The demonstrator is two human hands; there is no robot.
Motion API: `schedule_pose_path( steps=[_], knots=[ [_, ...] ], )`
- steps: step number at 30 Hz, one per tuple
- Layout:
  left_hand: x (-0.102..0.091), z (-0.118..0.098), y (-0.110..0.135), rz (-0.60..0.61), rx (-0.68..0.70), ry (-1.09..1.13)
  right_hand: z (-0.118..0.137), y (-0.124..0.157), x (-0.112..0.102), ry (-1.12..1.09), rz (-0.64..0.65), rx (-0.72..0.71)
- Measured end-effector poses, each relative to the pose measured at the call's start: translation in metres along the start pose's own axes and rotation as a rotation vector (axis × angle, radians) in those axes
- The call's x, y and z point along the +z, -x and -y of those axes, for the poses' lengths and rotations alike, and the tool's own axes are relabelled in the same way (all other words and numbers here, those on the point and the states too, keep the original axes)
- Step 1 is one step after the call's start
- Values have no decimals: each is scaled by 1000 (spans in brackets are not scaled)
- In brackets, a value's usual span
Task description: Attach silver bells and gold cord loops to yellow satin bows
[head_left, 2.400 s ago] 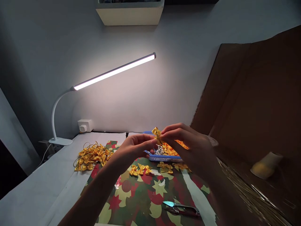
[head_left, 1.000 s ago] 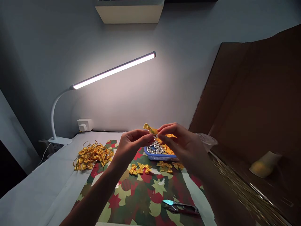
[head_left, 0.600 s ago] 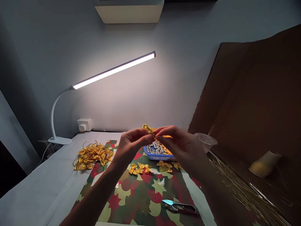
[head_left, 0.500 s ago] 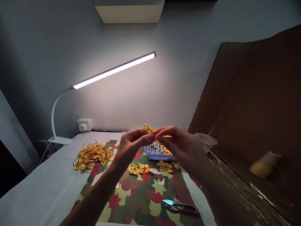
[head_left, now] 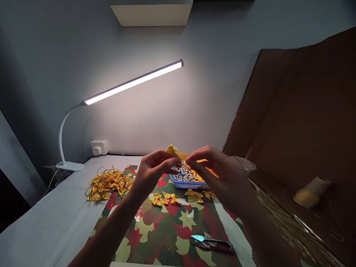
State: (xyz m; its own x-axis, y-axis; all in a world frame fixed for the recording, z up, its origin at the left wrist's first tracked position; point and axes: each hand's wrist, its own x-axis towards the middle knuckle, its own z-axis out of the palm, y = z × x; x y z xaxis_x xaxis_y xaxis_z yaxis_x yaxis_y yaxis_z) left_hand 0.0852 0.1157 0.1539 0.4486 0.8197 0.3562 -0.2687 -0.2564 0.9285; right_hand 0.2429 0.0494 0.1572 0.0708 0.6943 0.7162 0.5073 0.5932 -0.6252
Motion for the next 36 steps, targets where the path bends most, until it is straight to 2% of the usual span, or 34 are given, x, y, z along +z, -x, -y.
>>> schedule_pose_path(
  steps=[5, 10, 36],
  knots=[
    [0, -1, 1, 19, 6, -23, 3, 2, 2, 143, -46, -103],
    [0, -1, 1, 35, 8, -14, 5, 1, 2, 190, -51, -153],
    [2, 2, -1, 84, -7, 27, 0, 2, 3, 286, -78, -222]
  ],
)
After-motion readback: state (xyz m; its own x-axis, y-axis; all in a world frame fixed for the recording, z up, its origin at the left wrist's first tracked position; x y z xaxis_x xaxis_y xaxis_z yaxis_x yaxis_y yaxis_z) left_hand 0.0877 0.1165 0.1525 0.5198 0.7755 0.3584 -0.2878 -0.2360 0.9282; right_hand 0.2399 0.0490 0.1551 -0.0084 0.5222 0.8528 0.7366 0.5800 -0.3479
